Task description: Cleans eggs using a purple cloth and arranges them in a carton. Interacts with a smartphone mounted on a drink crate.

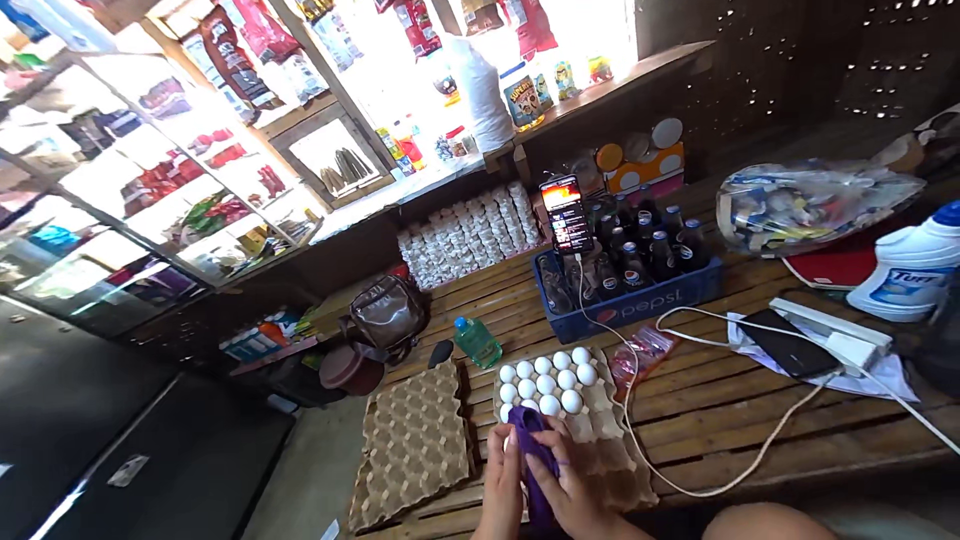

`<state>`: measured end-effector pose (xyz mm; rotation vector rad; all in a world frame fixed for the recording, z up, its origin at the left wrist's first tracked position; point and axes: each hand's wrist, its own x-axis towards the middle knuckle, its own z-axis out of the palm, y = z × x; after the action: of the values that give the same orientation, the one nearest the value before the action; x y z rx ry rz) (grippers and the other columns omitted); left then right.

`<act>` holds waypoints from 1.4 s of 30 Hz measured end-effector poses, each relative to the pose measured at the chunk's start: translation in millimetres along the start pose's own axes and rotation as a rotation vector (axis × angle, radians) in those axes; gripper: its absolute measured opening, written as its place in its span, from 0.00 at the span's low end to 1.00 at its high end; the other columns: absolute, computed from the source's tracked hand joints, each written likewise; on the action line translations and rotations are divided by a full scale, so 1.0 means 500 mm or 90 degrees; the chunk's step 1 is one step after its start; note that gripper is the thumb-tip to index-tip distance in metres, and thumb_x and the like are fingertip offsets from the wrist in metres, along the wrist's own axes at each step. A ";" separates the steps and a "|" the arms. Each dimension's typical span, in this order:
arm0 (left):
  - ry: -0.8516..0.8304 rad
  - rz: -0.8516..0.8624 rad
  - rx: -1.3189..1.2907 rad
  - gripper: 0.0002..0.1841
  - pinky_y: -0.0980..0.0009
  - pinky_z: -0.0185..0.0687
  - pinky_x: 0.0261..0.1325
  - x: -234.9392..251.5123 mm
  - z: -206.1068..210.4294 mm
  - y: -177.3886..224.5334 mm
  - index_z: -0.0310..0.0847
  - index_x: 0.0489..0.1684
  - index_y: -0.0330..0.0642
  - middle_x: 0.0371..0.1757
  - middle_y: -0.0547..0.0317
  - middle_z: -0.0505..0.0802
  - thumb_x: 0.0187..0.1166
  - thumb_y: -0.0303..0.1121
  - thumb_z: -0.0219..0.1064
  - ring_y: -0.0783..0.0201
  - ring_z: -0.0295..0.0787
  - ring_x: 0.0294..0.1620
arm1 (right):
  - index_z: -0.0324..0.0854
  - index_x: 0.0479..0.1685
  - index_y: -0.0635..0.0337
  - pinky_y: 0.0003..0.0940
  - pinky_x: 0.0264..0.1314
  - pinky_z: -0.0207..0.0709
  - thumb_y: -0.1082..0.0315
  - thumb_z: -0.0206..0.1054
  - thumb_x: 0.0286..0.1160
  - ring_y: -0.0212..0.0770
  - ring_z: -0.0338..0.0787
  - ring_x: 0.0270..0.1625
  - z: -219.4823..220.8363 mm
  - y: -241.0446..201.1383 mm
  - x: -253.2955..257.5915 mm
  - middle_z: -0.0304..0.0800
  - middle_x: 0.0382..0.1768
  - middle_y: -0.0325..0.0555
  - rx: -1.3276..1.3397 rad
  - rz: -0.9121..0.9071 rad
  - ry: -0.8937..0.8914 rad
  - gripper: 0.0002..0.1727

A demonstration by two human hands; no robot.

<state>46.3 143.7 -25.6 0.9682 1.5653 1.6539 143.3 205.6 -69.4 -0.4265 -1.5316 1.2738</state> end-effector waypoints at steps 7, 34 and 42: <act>-0.068 0.100 0.112 0.14 0.72 0.88 0.46 -0.005 -0.007 -0.007 0.67 0.61 0.30 0.42 0.60 0.88 0.89 0.33 0.52 0.74 0.88 0.39 | 0.75 0.65 0.66 0.28 0.66 0.81 0.61 0.56 0.86 0.28 0.86 0.59 -0.025 -0.032 0.030 0.85 0.58 0.46 0.218 0.267 -0.024 0.20; -0.074 -0.057 0.026 0.26 0.65 0.89 0.54 -0.017 0.003 -0.019 0.58 0.75 0.29 0.58 0.51 0.84 0.89 0.42 0.45 0.66 0.89 0.52 | 0.66 0.73 0.71 0.28 0.70 0.78 0.63 0.60 0.84 0.32 0.83 0.66 -0.018 -0.015 0.035 0.79 0.65 0.54 0.146 0.250 -0.003 0.25; -0.071 0.032 0.012 0.14 0.75 0.85 0.41 -0.014 -0.006 -0.028 0.67 0.59 0.38 0.37 0.66 0.86 0.93 0.40 0.48 0.75 0.86 0.36 | 0.78 0.59 0.71 0.31 0.76 0.73 0.59 0.63 0.84 0.39 0.79 0.73 -0.018 -0.002 0.025 0.80 0.67 0.60 0.059 0.095 -0.016 0.20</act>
<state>46.9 137.4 -40.3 1.0985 1.4956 1.5932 146.6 219.6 -63.6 -0.4736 -1.4760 1.4654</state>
